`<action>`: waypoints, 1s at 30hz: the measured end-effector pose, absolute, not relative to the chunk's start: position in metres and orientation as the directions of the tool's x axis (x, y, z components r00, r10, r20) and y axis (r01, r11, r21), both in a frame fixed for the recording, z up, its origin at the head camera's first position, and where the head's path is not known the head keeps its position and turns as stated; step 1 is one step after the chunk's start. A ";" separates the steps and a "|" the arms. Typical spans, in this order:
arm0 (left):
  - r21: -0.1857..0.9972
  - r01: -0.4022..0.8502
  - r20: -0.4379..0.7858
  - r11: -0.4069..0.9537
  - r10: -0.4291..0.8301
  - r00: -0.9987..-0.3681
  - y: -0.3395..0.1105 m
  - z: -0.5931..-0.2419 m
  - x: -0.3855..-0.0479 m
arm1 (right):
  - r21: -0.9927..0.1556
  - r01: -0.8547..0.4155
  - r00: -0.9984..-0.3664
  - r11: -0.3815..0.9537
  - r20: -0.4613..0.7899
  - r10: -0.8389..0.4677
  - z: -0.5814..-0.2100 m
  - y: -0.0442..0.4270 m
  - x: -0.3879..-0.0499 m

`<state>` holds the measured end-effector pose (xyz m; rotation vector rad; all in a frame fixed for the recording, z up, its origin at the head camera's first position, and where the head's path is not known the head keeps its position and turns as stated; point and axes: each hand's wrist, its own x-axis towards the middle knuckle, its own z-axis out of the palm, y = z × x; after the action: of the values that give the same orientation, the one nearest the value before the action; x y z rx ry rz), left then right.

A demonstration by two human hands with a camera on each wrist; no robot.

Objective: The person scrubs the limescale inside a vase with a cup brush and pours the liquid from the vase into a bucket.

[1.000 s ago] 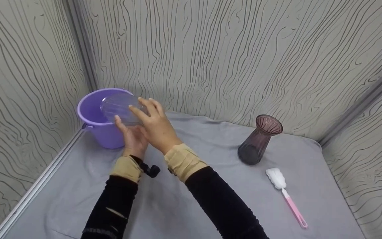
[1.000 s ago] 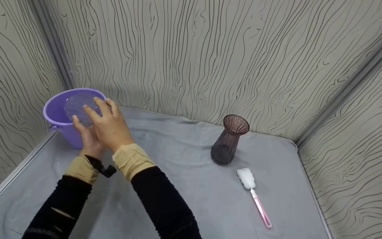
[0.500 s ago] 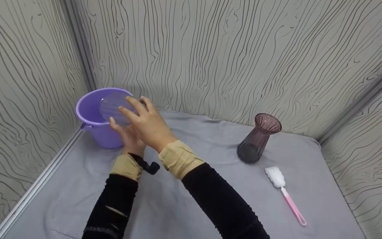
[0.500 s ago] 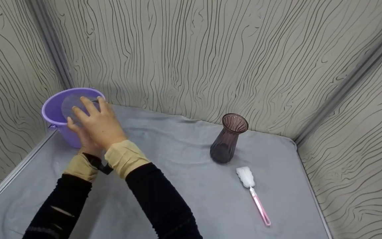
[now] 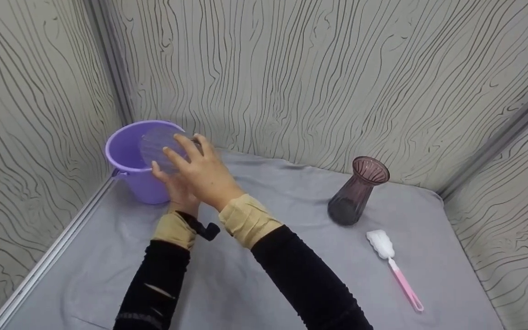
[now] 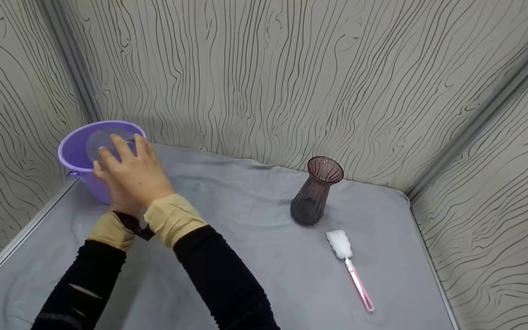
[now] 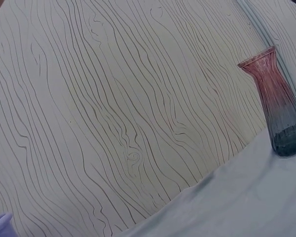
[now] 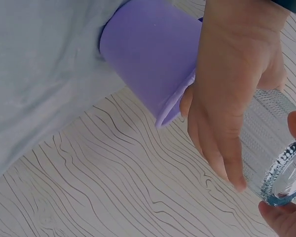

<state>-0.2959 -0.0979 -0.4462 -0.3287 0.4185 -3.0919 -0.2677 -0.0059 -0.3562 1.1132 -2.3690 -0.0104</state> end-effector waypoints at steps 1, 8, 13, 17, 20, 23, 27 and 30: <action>-0.134 0.005 0.163 -0.991 -0.027 -0.986 -0.096 -0.444 -0.296 | 0.209 -0.719 -0.520 0.663 0.470 -0.713 -0.357 -0.004 -0.268; 0.048 0.046 -0.011 -0.998 -0.047 -0.999 -0.094 -0.443 -0.301 | 0.081 -0.755 -0.490 0.651 0.591 -0.641 -0.374 0.012 -0.276; 0.239 0.054 0.005 -0.970 -0.055 -0.998 -0.096 -0.452 -0.300 | -0.086 -0.786 -0.531 0.612 0.600 -0.598 -0.389 0.023 -0.279; 0.329 0.053 0.030 -0.943 -0.046 -0.998 -0.098 -0.460 -0.299 | -0.188 -0.766 -0.591 0.615 0.582 -0.558 -0.401 0.031 -0.279; 0.389 0.052 0.043 -0.920 -0.038 -0.998 -0.098 -0.466 -0.298 | -0.244 -0.744 -0.627 0.622 0.576 -0.524 -0.410 0.035 -0.279; 0.454 0.043 0.044 -0.890 -0.026 -0.999 -0.098 -0.470 -0.298 | -0.308 -0.723 -0.658 0.619 0.581 -0.479 -0.419 0.038 -0.279; 0.527 0.069 0.035 -0.847 -0.060 -0.998 -0.098 -0.474 -0.297 | -0.429 -0.694 -0.702 0.578 0.583 -0.410 -0.431 0.042 -0.281; 0.577 0.092 0.029 -0.812 -0.092 -0.995 -0.098 -0.478 -0.296 | -0.532 -0.652 -0.750 0.539 0.557 -0.358 -0.440 0.044 -0.281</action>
<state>-0.2960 -0.0976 -0.4780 -0.0001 -0.9240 -2.9010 -0.2810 0.0441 -0.4398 0.8278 -2.3981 1.0606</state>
